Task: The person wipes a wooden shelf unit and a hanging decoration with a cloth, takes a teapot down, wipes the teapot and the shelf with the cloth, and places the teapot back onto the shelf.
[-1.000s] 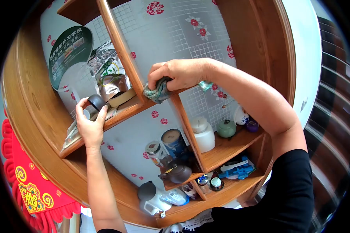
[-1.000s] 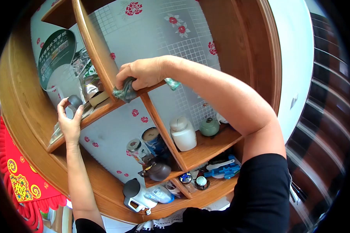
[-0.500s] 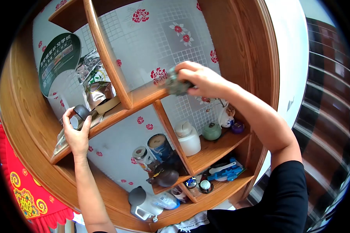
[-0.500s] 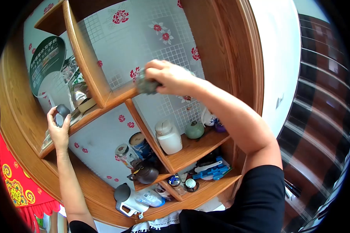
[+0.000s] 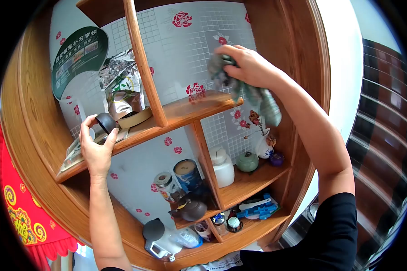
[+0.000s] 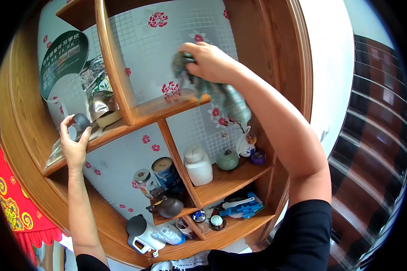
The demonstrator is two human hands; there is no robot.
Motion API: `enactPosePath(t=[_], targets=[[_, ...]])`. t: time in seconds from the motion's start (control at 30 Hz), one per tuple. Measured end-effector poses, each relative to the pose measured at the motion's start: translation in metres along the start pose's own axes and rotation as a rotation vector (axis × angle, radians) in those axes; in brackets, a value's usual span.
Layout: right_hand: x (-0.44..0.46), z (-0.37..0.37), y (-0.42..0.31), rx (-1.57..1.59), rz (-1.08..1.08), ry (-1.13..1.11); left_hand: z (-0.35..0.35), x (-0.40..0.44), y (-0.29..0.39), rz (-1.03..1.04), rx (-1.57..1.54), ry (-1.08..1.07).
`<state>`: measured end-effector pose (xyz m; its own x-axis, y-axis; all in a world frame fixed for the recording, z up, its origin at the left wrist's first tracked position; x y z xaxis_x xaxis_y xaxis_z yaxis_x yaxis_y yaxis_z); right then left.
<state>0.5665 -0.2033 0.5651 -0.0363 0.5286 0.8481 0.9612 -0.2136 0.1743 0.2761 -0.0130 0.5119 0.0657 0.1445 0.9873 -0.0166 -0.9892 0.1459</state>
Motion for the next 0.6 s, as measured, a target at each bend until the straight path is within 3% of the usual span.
enactPosePath(t=[0.03,0.17,0.23,0.3,0.33,0.6], targets=[[0.013,0.001,-0.019,0.032,-0.058,0.003,-0.001,-0.001,0.000,-0.004,0.010,-0.003],[0.036,0.051,-0.085,0.168,-0.055,-0.376,-0.003,-0.002,0.002,0.007,0.034,-0.003],[0.032,0.097,-0.110,0.034,-0.115,-0.528,-0.002,-0.002,0.006,0.003,0.050,0.001],[0.038,0.132,-0.121,-0.009,-0.248,-0.422,-0.002,-0.002,0.007,0.002,0.060,0.003],[0.038,0.150,-0.116,-0.113,-0.278,-0.542,-0.001,-0.003,0.008,0.012,0.072,0.006],[0.068,0.210,-0.076,-0.167,-0.210,-0.638,-0.001,-0.005,0.013,0.075,0.178,0.042]])
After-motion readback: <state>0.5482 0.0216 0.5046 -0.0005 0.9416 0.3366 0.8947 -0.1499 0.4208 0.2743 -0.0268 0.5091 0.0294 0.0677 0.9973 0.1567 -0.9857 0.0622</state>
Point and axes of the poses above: each hand's wrist, its own x-axis towards the middle knuckle, its own z-axis out of the palm, y = z × x, the point moved 10 cm from there along x, towards the middle knuckle, and after that the axes turned 13 degrees about -x, right-handed, at the moved point
